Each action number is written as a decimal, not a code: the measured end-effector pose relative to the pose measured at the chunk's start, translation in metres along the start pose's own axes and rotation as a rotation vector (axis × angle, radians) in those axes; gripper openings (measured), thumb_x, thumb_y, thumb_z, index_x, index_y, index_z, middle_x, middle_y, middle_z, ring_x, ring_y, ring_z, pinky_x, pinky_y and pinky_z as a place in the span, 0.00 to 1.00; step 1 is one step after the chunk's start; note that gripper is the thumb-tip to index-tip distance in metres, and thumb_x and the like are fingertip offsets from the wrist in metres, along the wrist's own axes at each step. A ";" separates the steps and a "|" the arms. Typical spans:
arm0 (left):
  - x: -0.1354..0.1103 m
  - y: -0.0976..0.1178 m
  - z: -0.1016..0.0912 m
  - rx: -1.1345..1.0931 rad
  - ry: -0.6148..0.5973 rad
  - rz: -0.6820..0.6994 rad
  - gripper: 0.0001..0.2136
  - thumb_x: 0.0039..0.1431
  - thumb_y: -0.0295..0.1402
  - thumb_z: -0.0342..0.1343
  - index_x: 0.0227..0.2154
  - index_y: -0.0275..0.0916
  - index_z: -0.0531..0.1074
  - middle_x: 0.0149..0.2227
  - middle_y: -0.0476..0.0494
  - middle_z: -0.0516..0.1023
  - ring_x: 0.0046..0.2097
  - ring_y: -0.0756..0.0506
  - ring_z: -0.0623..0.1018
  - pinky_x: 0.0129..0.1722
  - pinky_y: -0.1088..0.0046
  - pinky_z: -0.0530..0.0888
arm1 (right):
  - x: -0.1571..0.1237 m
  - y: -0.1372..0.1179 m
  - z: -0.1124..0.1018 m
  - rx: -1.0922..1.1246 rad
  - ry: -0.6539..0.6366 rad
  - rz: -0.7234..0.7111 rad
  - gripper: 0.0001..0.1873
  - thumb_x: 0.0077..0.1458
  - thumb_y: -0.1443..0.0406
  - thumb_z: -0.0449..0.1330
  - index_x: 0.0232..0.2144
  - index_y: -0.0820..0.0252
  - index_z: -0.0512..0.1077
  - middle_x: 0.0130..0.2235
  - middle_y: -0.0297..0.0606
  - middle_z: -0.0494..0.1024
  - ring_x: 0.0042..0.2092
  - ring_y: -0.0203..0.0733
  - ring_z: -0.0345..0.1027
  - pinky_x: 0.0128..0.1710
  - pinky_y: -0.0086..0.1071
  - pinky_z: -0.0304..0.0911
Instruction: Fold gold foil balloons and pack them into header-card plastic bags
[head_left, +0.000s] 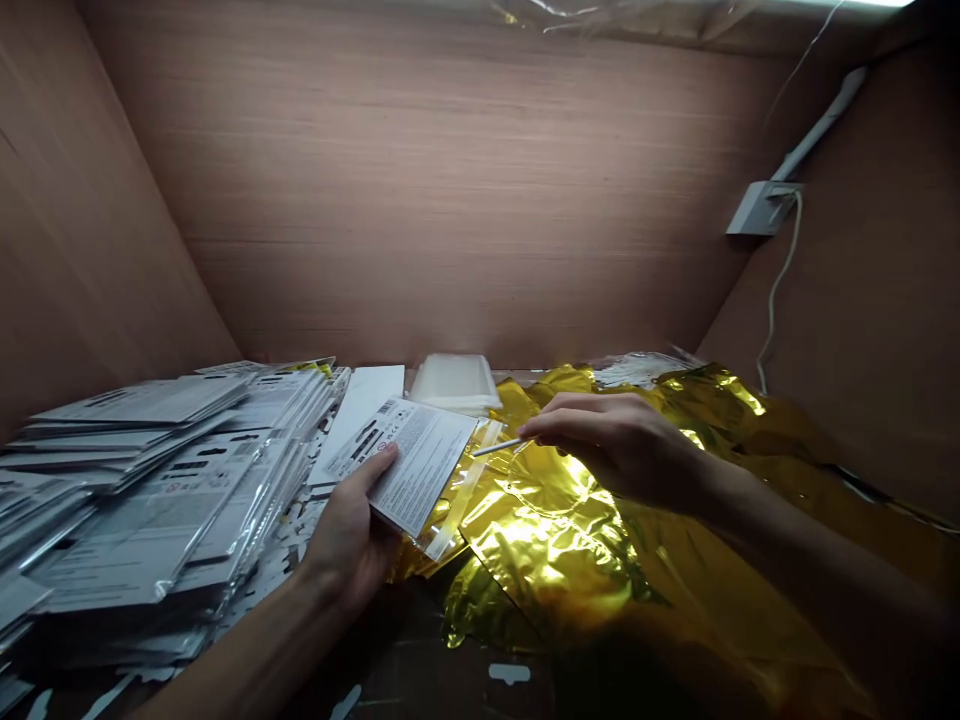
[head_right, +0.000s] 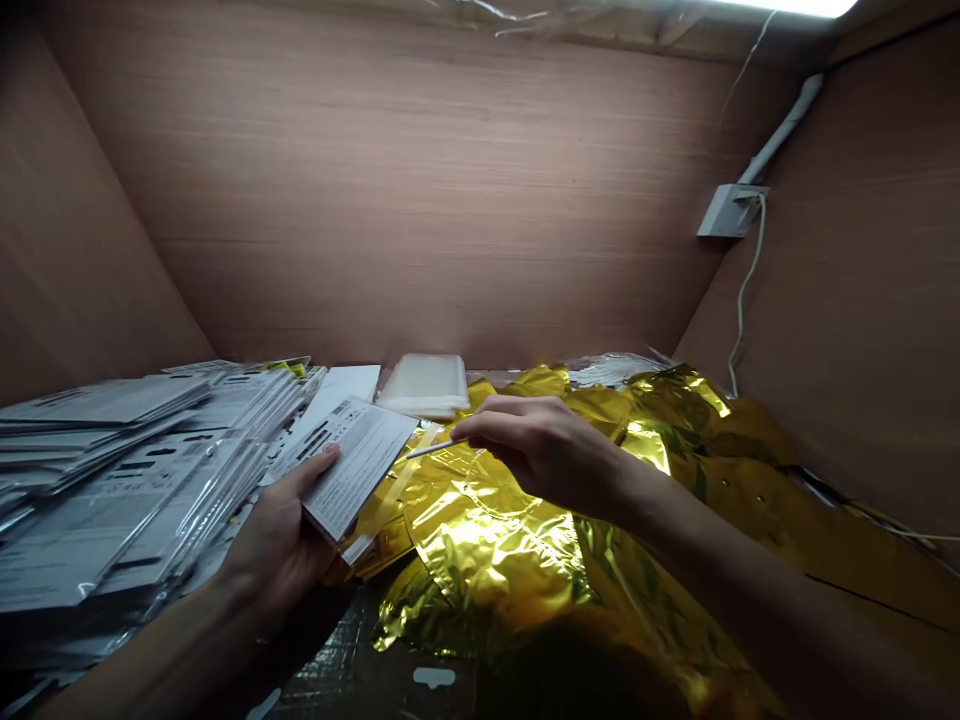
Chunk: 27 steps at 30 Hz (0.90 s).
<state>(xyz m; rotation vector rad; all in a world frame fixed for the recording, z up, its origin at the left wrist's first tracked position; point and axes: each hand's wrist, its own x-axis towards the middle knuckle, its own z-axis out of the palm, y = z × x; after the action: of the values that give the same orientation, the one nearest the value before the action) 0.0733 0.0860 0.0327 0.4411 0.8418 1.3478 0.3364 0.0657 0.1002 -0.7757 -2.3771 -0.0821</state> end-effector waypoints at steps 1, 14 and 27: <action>-0.001 0.000 0.001 -0.007 -0.001 -0.004 0.14 0.66 0.26 0.57 0.53 0.29 0.74 0.52 0.27 0.80 0.48 0.38 0.84 0.46 0.65 0.84 | -0.001 0.000 0.001 -0.005 -0.003 0.000 0.14 0.70 0.68 0.53 0.48 0.57 0.79 0.40 0.38 0.82 0.37 0.38 0.74 0.36 0.31 0.67; -0.005 0.000 0.000 0.033 -0.011 -0.104 0.13 0.65 0.28 0.57 0.51 0.32 0.77 0.47 0.30 0.83 0.43 0.36 0.85 0.42 0.60 0.85 | -0.003 0.004 0.010 0.001 0.049 0.030 0.15 0.70 0.68 0.52 0.45 0.56 0.79 0.38 0.38 0.81 0.36 0.39 0.75 0.36 0.32 0.67; -0.004 -0.007 -0.010 0.088 -0.028 -0.092 0.12 0.60 0.31 0.63 0.46 0.33 0.79 0.45 0.31 0.84 0.40 0.34 0.86 0.38 0.59 0.85 | -0.003 0.009 0.000 0.024 -0.010 0.024 0.12 0.69 0.69 0.53 0.45 0.56 0.78 0.38 0.37 0.81 0.37 0.38 0.74 0.36 0.31 0.67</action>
<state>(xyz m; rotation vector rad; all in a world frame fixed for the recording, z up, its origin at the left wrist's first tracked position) 0.0708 0.0791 0.0225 0.4832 0.8903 1.2208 0.3431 0.0715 0.0968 -0.7947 -2.3735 -0.0396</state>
